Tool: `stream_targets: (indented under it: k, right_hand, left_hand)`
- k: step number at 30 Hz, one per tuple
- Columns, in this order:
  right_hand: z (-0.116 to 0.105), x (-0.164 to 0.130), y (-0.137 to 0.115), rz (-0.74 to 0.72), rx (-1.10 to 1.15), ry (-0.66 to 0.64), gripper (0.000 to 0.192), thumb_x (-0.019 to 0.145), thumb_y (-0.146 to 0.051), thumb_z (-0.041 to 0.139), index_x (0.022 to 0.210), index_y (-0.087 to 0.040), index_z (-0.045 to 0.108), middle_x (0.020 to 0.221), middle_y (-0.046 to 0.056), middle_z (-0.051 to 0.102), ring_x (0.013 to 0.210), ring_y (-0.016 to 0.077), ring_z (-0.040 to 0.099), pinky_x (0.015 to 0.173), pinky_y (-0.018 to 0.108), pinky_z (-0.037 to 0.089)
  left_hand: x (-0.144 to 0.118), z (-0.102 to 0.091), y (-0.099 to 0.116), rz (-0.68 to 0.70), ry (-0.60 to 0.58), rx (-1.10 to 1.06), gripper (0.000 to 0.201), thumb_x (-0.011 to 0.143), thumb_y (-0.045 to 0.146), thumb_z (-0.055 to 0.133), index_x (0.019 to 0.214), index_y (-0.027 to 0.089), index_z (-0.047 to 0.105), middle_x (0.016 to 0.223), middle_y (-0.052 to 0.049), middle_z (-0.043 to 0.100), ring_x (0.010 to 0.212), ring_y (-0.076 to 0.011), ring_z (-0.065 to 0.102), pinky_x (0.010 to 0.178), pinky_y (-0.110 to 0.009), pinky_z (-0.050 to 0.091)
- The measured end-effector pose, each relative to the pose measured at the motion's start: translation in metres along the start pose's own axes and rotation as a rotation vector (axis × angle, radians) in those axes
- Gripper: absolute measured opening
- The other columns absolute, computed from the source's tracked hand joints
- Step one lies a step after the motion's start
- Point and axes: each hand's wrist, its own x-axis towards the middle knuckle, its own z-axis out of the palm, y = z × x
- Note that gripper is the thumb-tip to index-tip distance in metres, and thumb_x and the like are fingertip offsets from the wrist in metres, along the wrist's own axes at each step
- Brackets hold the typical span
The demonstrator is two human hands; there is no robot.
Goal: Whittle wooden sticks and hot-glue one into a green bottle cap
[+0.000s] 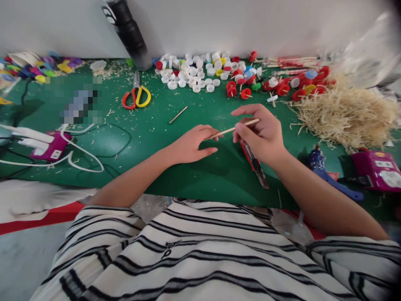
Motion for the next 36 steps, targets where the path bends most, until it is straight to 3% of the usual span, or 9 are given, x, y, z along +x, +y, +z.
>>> stream_targets:
  k: [5,9,13,17,20,24,30,33,36]
  right_hand:
    - [-0.017,0.003,-0.018,-0.036,-0.126,-0.226,0.050,0.099,-0.051,0.072,0.143,-0.030,0.061,0.082,0.000,0.069,0.071,0.0190,0.065,0.062,0.035,0.047]
    - [-0.046,0.009,-0.040,-0.128,-0.411,-0.364,0.053,0.100,-0.045,0.069,0.151,-0.031,0.062,0.108,0.005,0.074,0.088,0.0234,0.068,0.076,0.039,0.055]
    - [-0.067,0.013,-0.042,-0.321,-0.841,-0.509,0.041,0.102,-0.028,0.056,0.138,-0.027,0.073,0.129,0.012,0.074,0.111,0.0344,0.066,0.099,0.056,0.055]
    - [-0.073,0.007,-0.017,-0.405,-1.084,-0.695,0.059,0.088,-0.006,0.054,0.138,-0.029,0.076,0.145,0.010,0.072,0.117,0.0374,0.063,0.088,0.051,0.058]
    - [-0.076,-0.003,0.004,-0.455,-1.160,-0.782,0.066,0.084,-0.003,0.058,0.144,-0.028,0.073,0.155,0.008,0.067,0.126,0.0383,0.061,0.087,0.049,0.058]
    - [-0.082,-0.010,0.016,-0.540,-1.196,-0.757,0.042,0.092,-0.014,0.064,0.130,-0.027,0.078,0.151,0.006,0.070,0.135,0.0362,0.059,0.093,0.049,0.055]
    - [-0.082,0.001,0.001,-0.518,-1.245,-0.908,0.017,0.098,-0.030,0.062,0.104,-0.020,0.074,0.106,0.009,0.080,0.097,0.0278,0.070,0.084,0.042,0.052]
    - [-0.075,0.001,-0.009,-0.305,-1.245,-0.856,0.030,0.106,-0.031,0.048,0.118,-0.017,0.071,0.097,0.009,0.079,0.072,0.0224,0.065,0.063,0.035,0.041]
    - [-0.069,0.000,-0.017,-0.155,-1.261,-0.714,0.048,0.110,-0.034,0.037,0.150,-0.020,0.060,0.116,0.011,0.080,0.068,0.0203,0.061,0.057,0.033,0.029]
  left_hand:
    - [0.028,0.004,0.029,-0.157,0.189,-0.666,0.005,0.085,0.017,0.070,0.085,0.020,0.066,0.069,0.003,0.054,0.057,-0.0091,0.047,0.055,-0.024,0.039]
    - [0.054,-0.015,0.045,-0.311,0.364,-0.997,0.024,0.091,0.003,0.054,0.072,0.017,0.058,0.061,0.005,0.037,0.045,-0.0038,0.033,0.049,-0.020,0.032]
    - [0.072,-0.030,0.052,-0.371,0.363,-1.084,0.046,0.111,0.029,0.048,0.068,0.015,0.054,0.062,0.003,0.034,0.046,-0.0044,0.040,0.048,-0.019,0.035]
    - [0.085,-0.032,0.053,-0.310,0.438,-1.107,0.073,0.111,0.068,0.035,0.062,0.015,0.048,0.060,0.003,0.025,0.043,-0.0030,0.037,0.045,-0.018,0.033]
    - [0.094,-0.032,0.054,-0.328,0.445,-1.103,0.078,0.107,0.076,0.032,0.058,0.016,0.042,0.059,0.003,0.021,0.044,-0.0026,0.036,0.045,-0.019,0.034]
    - [0.102,-0.035,0.056,-0.338,0.393,-1.159,0.079,0.107,0.077,0.026,0.057,0.017,0.038,0.060,0.002,0.021,0.044,-0.0040,0.038,0.045,-0.019,0.035]
    - [0.106,-0.033,0.064,-0.441,0.428,-1.479,0.048,0.106,0.042,0.054,0.066,0.022,0.040,0.058,0.004,0.027,0.045,-0.0068,0.036,0.045,-0.021,0.033]
    - [0.106,-0.032,0.066,-0.441,0.439,-1.642,0.031,0.097,0.024,0.058,0.070,0.024,0.044,0.057,0.003,0.034,0.046,-0.0100,0.033,0.043,-0.024,0.032]
    - [0.107,-0.034,0.067,-0.444,0.400,-1.624,0.026,0.096,0.016,0.052,0.070,0.023,0.048,0.055,0.001,0.039,0.045,-0.0110,0.033,0.044,-0.024,0.032]
